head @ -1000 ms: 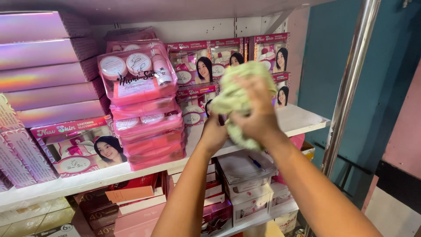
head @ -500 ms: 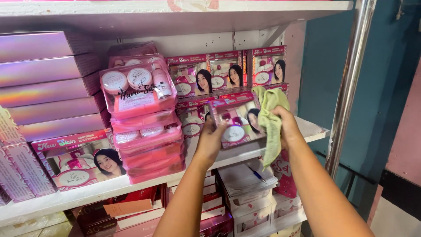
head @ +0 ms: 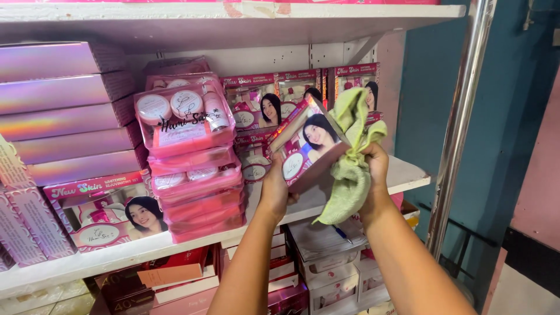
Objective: The person wipes the surfaces of pink cosmetic boxes on a white shelf using a green cloth. They pick up individual boxes, wipe them, and place them back on the shelf in a neat arrangement.
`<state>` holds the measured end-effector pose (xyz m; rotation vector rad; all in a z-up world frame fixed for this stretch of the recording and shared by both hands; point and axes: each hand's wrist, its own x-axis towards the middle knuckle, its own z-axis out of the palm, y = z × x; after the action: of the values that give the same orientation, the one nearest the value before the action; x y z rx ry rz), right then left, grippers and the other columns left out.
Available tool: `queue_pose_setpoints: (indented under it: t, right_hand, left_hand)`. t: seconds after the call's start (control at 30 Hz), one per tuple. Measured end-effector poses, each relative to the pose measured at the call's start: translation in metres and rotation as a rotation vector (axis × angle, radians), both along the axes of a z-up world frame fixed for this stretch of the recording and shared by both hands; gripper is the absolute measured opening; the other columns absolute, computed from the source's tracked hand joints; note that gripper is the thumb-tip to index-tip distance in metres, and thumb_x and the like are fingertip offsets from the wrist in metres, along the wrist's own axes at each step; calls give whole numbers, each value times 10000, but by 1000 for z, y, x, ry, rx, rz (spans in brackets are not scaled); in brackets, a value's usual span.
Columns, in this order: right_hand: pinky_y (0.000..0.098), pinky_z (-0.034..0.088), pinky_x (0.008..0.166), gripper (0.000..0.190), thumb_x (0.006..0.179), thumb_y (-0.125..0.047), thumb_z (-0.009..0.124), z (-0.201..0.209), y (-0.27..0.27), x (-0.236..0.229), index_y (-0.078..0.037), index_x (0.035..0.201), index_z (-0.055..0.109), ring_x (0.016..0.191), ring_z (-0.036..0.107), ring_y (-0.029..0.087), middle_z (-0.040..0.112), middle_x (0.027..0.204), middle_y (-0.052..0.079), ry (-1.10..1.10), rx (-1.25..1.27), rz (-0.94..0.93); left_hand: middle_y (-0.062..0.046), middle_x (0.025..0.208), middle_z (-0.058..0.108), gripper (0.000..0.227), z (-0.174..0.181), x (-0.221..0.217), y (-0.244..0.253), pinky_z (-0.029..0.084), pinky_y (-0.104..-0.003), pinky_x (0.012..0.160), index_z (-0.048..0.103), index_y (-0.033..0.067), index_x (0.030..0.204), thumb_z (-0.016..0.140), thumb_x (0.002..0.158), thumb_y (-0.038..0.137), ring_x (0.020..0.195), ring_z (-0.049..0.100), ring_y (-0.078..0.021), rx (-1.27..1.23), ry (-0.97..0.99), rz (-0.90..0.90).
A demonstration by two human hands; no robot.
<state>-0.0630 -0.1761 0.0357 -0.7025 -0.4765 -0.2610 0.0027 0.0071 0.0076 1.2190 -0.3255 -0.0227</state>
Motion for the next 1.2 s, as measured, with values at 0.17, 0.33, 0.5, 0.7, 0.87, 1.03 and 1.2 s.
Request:
queue_pose_setpoints:
  t: [0.17,0.33,0.5,0.7,0.87,1.03,1.2]
  right_hand:
    - [377,574,648,183,952,-218,569,-35,23,34,-55,1000,637,682,664,226,667,801,87,-47,20,116]
    - [364,578,773,340,767,-107,550,-33,65,1,-18,1083,640,830,681,231,691,910,93,174,-59,-163]
    - [326,521,1040,638,861,42,605,-5,63,-15,-33,1443,354,1220,577,212,513,1311,118,-429,-244,-980]
    - [402,439,1137,746,797,11,650,-15,66,-22,-38,1484,364,1324,497,286,427,1385,165,-523,-474,-1332]
    - [455,358,1177,796,710,5,720,-44,74,-11,-27,1441,406,1350,421,337,406,1348,195,-602,-679,-1478]
    - [450,399,1193,709,819,9,625,-20,46,11,-44,1475,364,1356,475,314,447,1373,158,-577,-415,-1304]
    - [425,387,1165,656,911,25,637,-17,12,34,-8,1509,368,1327,495,355,482,1380,187,-491,-452,-1424]
  left_hand:
    - [-61,687,624,625,1,-1,4,351,-277,379,625,139,1069,312,999,675,437,507,-159,-62,-62,85]
    - [-33,790,670,622,-9,19,0,439,-268,429,618,140,1181,290,998,636,533,585,-131,-151,-137,263]
    - [-46,831,602,628,-19,34,-5,419,-305,426,616,77,1215,310,1056,602,582,529,-124,-53,-242,168]
    - [-73,767,634,620,-3,6,1,444,-304,409,616,115,1191,272,1024,603,510,550,-168,-79,-119,41]
    - [-33,839,716,612,0,3,2,529,-277,530,604,106,1205,281,1023,592,621,676,-121,-219,-40,-57]
    - [-78,704,600,631,-8,14,2,387,-308,392,577,85,1081,291,1039,647,459,523,-167,-102,-131,-27]
    - [-71,678,593,616,-2,5,5,349,-311,377,573,103,1032,287,1015,649,435,502,-186,-170,-70,-66]
